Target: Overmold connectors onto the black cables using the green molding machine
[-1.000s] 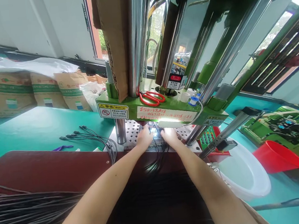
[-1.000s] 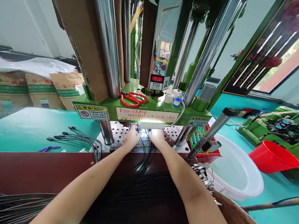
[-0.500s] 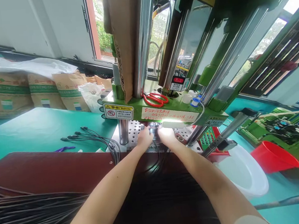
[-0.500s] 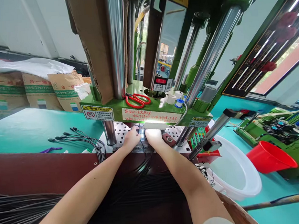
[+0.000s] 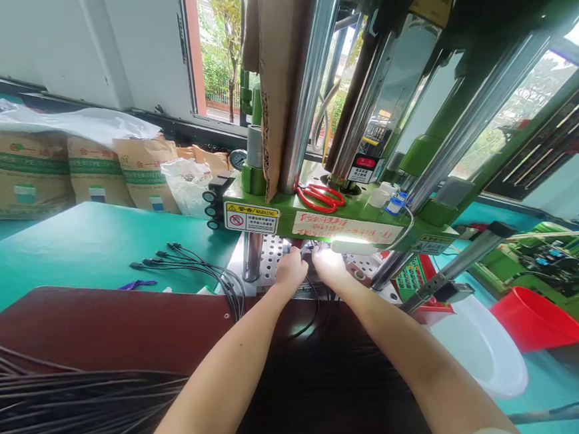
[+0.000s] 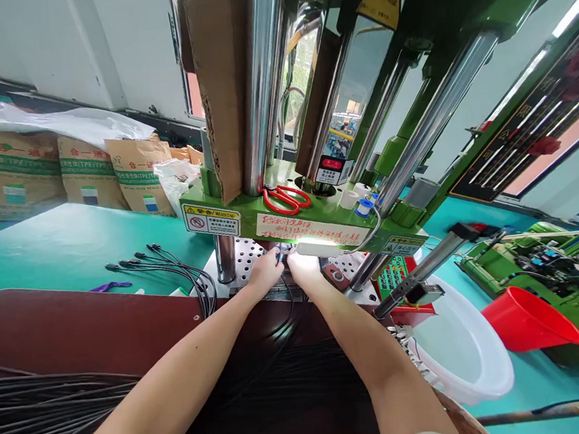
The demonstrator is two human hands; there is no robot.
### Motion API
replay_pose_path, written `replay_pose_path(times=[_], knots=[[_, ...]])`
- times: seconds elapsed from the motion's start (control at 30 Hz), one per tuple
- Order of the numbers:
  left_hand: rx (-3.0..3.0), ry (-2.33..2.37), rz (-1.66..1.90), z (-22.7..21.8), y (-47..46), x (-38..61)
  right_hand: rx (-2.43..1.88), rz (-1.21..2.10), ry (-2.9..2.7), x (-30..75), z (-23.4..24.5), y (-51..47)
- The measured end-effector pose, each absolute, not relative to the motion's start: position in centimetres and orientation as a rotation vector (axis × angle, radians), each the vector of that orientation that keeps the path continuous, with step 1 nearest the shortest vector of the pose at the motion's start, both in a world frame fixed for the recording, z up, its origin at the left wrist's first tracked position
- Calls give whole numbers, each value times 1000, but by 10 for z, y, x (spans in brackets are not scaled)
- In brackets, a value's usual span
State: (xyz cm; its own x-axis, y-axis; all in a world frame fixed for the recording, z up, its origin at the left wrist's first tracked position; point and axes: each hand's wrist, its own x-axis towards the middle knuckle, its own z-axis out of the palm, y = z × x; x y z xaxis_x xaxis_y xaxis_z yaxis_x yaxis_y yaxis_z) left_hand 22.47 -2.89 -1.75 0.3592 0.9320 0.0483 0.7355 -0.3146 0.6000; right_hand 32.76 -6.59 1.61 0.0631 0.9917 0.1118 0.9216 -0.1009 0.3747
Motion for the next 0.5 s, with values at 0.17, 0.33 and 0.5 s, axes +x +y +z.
replay_pose_path(times=[0.17,0.33,0.5], knots=[[2152,1413,548,-16,-29,223,2159,413,1959,322,17,-59],[2148,1396,562,-19,-27,224,2265,284,1932,326,20,-52],[2138,1398,557,-22,-26,225,2397,182,1919,337,22,-47]])
